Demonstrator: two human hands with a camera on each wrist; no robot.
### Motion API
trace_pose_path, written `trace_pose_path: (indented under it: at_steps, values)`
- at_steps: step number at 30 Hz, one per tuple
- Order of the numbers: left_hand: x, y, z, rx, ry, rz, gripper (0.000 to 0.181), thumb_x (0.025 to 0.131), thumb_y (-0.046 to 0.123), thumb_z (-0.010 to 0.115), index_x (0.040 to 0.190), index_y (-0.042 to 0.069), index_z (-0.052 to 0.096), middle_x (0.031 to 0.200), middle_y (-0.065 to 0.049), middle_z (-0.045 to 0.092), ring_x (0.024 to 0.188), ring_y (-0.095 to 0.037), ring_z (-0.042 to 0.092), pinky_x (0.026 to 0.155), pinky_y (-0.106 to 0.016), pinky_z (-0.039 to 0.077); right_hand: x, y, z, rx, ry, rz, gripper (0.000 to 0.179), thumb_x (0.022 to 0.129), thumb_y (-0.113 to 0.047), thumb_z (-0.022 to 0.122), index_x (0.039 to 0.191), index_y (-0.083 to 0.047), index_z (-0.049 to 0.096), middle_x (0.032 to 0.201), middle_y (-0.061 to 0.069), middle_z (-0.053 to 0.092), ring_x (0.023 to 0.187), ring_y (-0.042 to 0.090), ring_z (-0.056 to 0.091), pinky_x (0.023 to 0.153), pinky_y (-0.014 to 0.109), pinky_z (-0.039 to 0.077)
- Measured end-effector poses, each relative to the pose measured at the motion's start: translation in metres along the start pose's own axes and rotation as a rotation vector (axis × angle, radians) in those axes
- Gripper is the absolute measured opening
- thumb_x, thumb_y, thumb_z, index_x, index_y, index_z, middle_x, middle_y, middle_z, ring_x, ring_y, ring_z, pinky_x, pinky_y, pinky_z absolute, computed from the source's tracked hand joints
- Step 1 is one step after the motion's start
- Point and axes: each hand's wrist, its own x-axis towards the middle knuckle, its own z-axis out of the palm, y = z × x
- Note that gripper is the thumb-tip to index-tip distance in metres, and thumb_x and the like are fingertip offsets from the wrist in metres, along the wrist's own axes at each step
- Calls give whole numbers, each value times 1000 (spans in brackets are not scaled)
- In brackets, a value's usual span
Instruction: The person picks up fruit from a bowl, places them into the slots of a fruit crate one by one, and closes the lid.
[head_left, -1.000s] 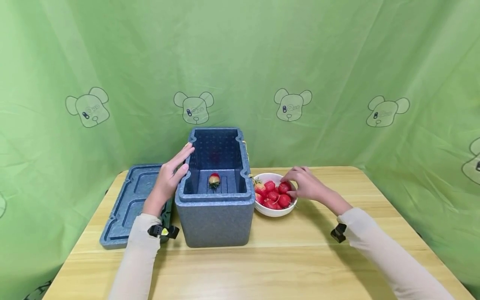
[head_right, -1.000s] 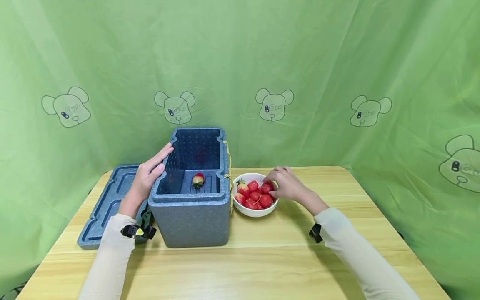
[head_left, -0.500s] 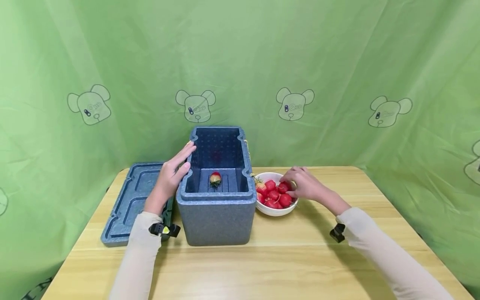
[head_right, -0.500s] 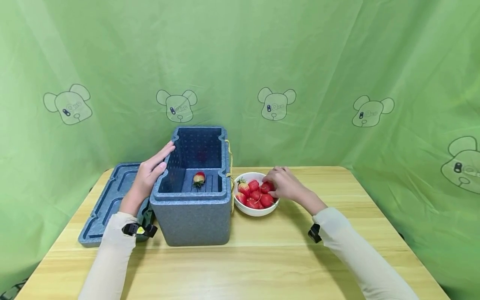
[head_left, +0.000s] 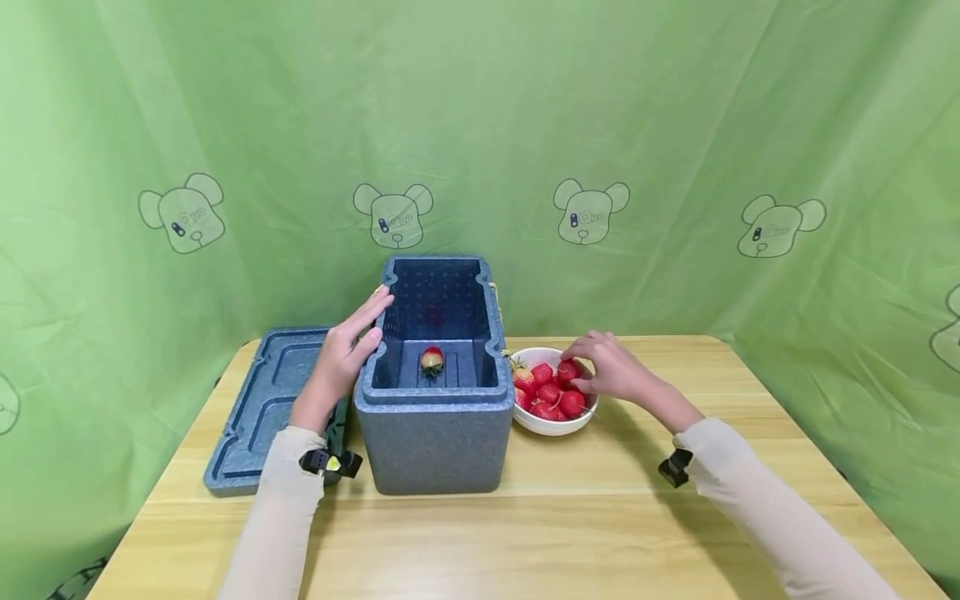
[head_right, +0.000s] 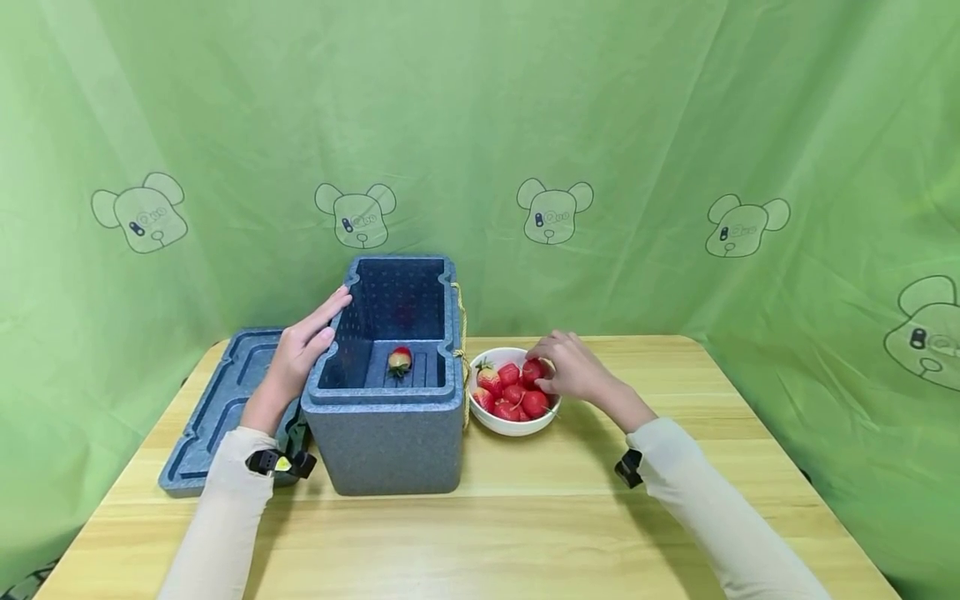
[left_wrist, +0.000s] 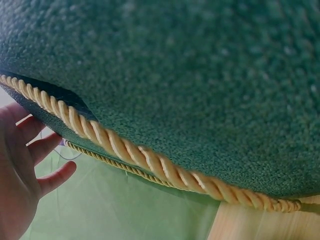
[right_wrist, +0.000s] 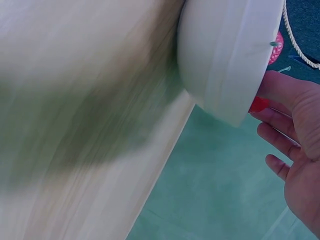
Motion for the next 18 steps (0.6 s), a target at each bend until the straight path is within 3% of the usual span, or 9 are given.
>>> trace_pose_path:
  at_steps: [5,12,18]
  values:
    - [0,0,0,-4,11,11,51,102,22,46,152,15,50,162,-5,42,151,-24,38,126,-29,27,4,-4,-4,0,63,-27,35,72,-10,88,105,-3,78,103,13,76,99,31,61,86,47,46]
    - [0,1,-1,-5,7,7,51,103,23,45,153,16,49,163,-4,41,152,-24,38,126,-34,28,8,-11,-12,2,120,-14,35,73,-13,86,106,-4,77,103,12,76,100,29,60,94,50,41]
    - [0,0,1,-12,13,16,50,102,21,46,152,15,50,162,-6,42,151,-25,38,126,-26,26,12,-15,-21,20,181,-7,39,72,-10,87,108,-2,77,104,14,76,101,30,60,92,49,38]
